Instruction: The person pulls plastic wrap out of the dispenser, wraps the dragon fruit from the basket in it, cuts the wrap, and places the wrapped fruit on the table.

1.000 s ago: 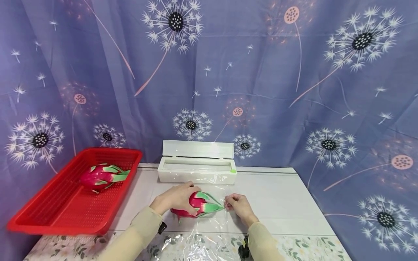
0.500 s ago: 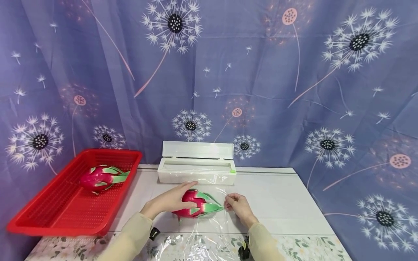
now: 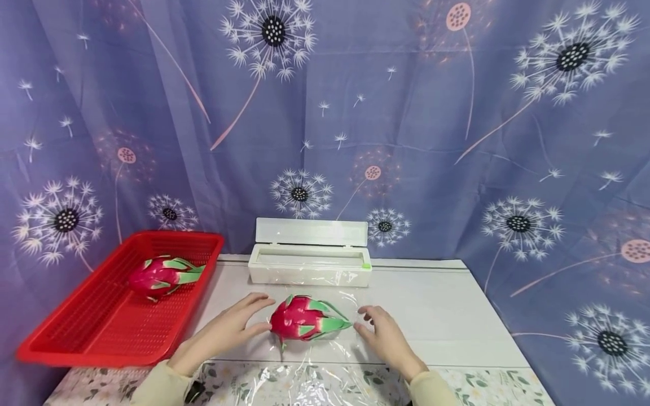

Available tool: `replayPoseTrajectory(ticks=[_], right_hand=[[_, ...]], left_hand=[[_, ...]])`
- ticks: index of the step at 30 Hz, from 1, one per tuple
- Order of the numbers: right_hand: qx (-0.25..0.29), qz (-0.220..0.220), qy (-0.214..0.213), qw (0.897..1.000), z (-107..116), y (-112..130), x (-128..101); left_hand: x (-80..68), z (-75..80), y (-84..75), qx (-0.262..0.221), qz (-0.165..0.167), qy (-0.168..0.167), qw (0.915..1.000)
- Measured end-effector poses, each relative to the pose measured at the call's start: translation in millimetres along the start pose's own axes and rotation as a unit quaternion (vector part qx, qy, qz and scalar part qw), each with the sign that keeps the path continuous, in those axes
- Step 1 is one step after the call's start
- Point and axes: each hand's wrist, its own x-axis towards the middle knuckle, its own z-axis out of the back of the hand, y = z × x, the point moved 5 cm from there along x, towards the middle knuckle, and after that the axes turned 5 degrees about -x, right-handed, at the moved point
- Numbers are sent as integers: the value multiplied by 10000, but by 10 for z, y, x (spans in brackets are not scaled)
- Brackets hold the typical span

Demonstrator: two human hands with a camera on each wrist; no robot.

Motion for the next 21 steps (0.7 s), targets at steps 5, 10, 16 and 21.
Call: replayPoseTrajectory(ticks=[5,10,16,21], right_hand=[[-59,1842,606,9810,99,179,-329],[223,2648,1307,9551,107,183,-596],[591,2622,2073,9406,-13,96,-756],[453,3003,1935,9329,-113,82,-793]], left_hand=[[-319,-98,-8,-112,-442,704,9965],[-603,-264,-46,-130,-1036,1396,9847],[-787,-365,-63,-374,-934,1926,9761],[-841,-431,-39,-118,-1177,2021,9722]])
